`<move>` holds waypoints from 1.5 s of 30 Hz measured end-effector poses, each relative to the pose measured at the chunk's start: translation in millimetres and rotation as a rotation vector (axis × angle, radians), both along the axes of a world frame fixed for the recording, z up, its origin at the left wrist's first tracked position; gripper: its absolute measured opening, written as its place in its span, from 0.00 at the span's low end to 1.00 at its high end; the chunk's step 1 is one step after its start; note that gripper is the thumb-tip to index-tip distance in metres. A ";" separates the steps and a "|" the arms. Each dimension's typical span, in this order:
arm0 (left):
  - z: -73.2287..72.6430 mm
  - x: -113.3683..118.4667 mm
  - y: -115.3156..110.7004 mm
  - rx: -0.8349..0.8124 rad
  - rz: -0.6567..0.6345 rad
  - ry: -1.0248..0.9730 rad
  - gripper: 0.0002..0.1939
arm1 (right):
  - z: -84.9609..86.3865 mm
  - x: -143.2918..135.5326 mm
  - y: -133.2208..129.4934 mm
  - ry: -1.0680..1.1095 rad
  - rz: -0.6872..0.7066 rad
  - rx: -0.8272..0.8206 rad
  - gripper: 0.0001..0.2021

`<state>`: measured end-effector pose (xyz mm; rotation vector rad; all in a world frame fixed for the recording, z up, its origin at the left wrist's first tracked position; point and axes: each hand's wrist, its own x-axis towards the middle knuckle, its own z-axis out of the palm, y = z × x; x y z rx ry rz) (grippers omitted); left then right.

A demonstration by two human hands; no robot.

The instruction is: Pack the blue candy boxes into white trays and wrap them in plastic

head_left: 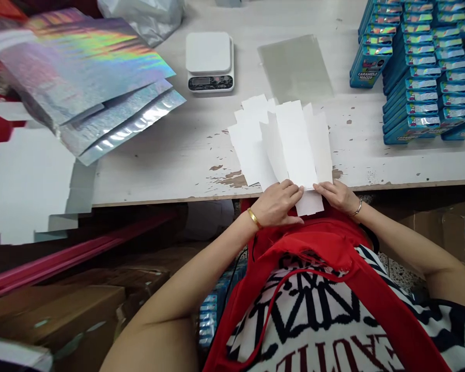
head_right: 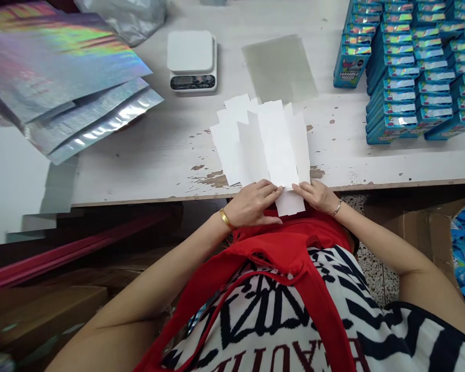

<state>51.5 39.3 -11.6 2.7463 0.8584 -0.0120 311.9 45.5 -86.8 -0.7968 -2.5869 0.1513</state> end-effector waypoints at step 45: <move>-13.5 26.4 20.7 -0.032 0.492 -0.297 0.20 | -12.4 -20.2 -2.7 0.017 -0.178 -0.056 0.25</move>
